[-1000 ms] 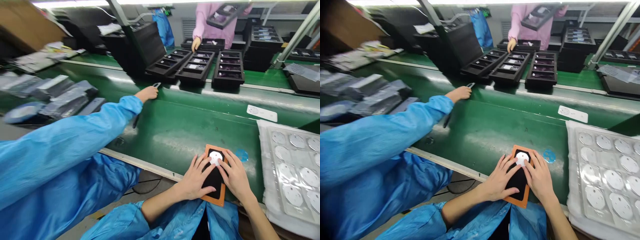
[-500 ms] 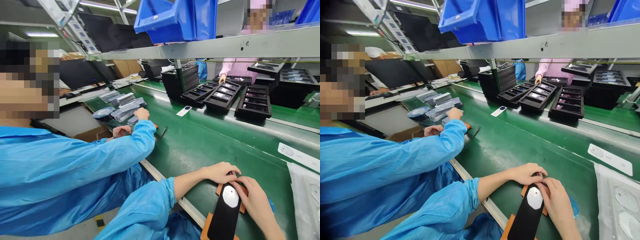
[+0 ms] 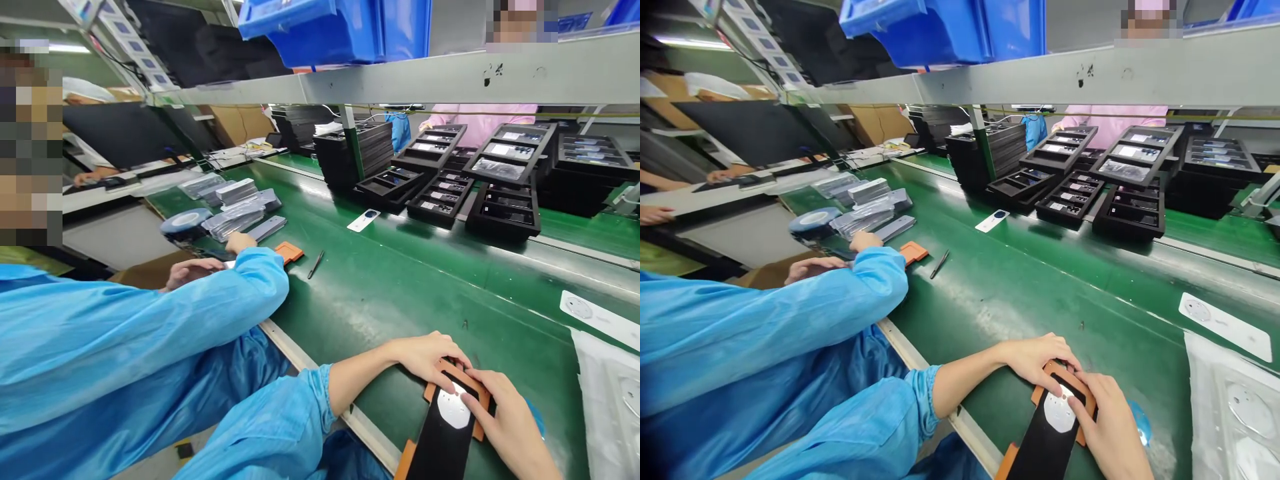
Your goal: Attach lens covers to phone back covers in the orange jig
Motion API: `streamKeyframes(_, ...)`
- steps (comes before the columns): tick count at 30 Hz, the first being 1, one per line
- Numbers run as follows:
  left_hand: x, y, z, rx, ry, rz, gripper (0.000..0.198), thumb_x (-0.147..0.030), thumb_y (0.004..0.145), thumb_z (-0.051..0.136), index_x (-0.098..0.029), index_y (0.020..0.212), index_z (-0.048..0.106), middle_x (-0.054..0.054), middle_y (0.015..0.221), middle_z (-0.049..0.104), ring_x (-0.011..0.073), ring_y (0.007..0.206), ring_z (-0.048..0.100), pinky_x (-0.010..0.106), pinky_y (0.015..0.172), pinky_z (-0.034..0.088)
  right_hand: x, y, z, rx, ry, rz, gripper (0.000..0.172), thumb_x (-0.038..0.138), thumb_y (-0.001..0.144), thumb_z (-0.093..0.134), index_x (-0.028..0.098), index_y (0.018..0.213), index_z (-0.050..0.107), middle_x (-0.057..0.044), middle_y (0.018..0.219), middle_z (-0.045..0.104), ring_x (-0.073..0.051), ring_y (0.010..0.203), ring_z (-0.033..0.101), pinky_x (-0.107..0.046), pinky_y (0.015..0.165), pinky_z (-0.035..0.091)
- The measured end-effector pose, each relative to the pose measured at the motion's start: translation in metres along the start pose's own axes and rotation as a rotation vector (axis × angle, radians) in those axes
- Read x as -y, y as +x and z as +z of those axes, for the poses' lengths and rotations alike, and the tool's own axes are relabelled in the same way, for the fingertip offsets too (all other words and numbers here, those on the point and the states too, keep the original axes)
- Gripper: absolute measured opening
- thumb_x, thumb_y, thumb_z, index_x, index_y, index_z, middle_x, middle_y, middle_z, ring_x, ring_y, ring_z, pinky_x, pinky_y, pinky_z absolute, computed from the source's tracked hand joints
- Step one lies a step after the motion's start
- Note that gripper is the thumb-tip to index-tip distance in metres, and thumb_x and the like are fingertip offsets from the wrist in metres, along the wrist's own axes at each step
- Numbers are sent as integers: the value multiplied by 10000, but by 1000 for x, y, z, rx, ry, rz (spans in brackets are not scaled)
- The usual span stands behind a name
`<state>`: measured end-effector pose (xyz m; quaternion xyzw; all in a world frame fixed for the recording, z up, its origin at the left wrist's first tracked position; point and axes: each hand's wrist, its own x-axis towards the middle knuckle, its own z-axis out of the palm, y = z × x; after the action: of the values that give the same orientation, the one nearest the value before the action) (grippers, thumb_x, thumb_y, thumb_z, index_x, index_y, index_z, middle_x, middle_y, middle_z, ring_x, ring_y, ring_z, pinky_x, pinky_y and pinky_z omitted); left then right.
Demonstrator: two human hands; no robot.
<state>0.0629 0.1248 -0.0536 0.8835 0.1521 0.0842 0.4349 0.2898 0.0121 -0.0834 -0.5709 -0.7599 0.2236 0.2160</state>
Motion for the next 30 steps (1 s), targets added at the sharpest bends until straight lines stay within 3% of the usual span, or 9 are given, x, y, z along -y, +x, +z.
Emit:
streamKeyframes(17, 1, 0, 0, -6, -51, 17, 619, -639, 789, 743, -229, 1243, 647, 65, 1168, 712, 260, 1106, 611, 397, 1085, 368, 2, 2, 1, -31, 37, -9, 338, 486, 925, 605, 285, 1173, 716, -73, 1139, 740, -256, 1041, 715, -408, 877, 624)
streamKeyframes(30, 3, 3, 2, -5, -46, -7, 611, -625, 752, 780, -240, 1212, 664, 53, 1146, 725, 270, 1109, 647, 392, 1064, 408, -2, 2, 5, -86, 34, -32, 357, 527, 912, 603, 264, 1118, 730, -89, 1113, 754, -269, 986, 736, -397, 828, 632)
